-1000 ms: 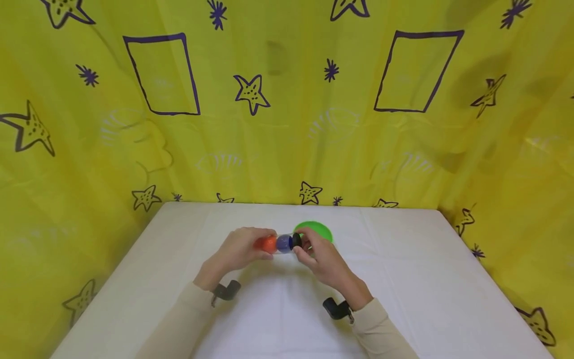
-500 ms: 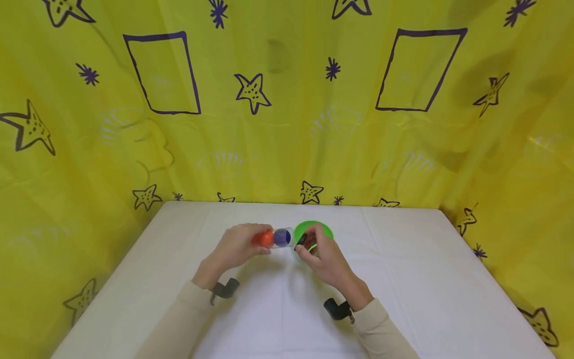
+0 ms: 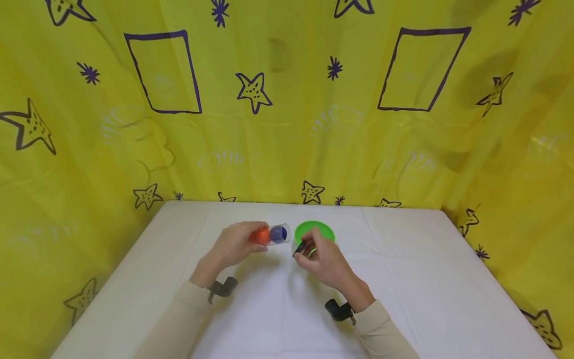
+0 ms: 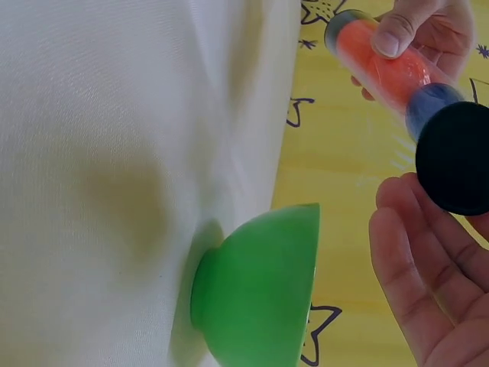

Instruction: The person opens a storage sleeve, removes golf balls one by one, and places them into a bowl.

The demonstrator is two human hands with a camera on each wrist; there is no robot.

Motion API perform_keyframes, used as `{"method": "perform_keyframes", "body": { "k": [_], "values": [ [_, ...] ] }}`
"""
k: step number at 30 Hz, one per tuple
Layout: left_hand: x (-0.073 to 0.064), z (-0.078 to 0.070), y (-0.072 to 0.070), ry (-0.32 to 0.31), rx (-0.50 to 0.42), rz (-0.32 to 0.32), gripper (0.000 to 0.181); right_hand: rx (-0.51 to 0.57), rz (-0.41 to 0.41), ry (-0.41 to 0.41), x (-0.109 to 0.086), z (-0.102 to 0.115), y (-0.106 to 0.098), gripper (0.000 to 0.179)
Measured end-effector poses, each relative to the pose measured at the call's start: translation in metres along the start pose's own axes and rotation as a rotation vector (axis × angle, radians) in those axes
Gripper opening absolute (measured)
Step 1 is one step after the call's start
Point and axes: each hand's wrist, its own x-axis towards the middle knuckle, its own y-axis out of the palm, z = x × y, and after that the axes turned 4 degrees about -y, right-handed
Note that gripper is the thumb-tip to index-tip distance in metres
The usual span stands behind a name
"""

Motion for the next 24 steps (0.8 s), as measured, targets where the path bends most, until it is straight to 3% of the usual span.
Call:
{"method": "perform_keyframes", "body": {
  "k": [11, 15, 24],
  "values": [
    [-0.002, 0.001, -0.004, -0.033, -0.007, -0.024, 0.05, -0.046, 0.078, 0.027, 0.0, 0.003, 0.007, 0.043],
    [-0.002, 0.002, -0.006, -0.03, 0.004, -0.034, 0.05, -0.098, 0.112, -0.023, -0.001, 0.001, 0.009, 0.05],
    [-0.003, 0.004, -0.01, -0.046, 0.001, -0.04, 0.049, -0.134, 0.175, -0.096, -0.003, -0.002, 0.017, 0.046]
  ]
}}
